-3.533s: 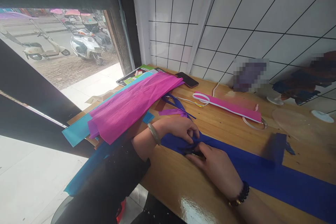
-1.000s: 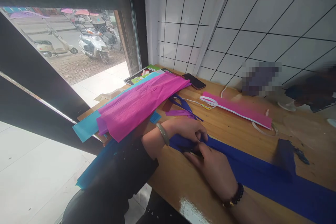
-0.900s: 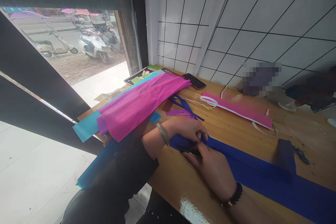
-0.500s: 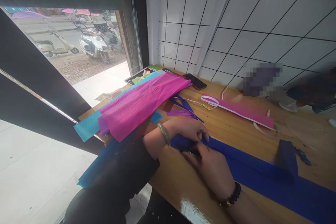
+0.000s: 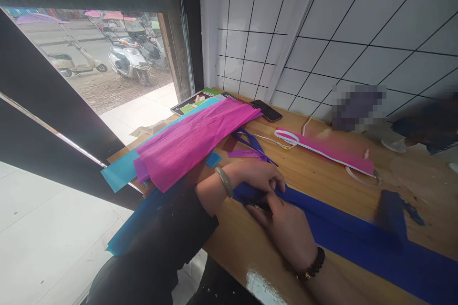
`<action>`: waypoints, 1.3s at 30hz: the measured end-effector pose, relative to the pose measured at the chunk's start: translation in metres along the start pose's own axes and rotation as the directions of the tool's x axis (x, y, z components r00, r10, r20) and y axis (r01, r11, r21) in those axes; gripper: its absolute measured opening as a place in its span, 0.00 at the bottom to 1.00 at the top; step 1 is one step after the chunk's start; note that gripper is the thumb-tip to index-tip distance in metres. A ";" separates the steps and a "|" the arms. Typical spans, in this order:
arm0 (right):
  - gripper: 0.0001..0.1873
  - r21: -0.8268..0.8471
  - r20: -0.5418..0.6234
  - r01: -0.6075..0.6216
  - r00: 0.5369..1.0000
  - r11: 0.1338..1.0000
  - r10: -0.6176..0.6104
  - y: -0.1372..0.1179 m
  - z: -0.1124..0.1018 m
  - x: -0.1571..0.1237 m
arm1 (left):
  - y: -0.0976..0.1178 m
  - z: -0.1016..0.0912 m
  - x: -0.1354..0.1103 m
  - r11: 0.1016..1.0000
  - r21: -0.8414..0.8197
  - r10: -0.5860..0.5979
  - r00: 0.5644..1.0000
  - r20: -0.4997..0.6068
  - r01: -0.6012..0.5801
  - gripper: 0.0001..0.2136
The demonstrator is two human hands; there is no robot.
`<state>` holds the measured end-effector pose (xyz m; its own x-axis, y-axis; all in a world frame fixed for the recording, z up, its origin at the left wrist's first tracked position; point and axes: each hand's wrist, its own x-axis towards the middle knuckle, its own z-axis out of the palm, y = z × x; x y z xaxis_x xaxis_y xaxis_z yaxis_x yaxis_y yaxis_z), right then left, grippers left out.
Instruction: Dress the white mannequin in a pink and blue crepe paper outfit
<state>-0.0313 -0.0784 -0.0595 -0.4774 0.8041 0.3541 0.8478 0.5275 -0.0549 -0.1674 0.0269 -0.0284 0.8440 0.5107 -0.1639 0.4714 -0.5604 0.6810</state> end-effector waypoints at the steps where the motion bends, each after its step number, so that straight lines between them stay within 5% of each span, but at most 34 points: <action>1: 0.25 -0.004 -0.002 0.000 1.000 1.000 0.000 0.000 0.000 0.000 | 0.000 0.000 0.000 1.000 -0.003 -0.005 1.000 0.003 0.005 0.15; 39: 0.24 0.052 -0.071 0.002 0.998 0.999 0.001 -0.009 0.006 0.004 | 0.007 -0.006 -0.003 0.998 -0.050 -0.037 0.998 0.048 0.040 0.15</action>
<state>-0.0423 -0.0786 -0.0632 -0.4587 0.7836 0.4190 0.8334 0.5429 -0.1030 -0.1682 0.0248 -0.0190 0.8371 0.4996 -0.2229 0.4910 -0.5065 0.7088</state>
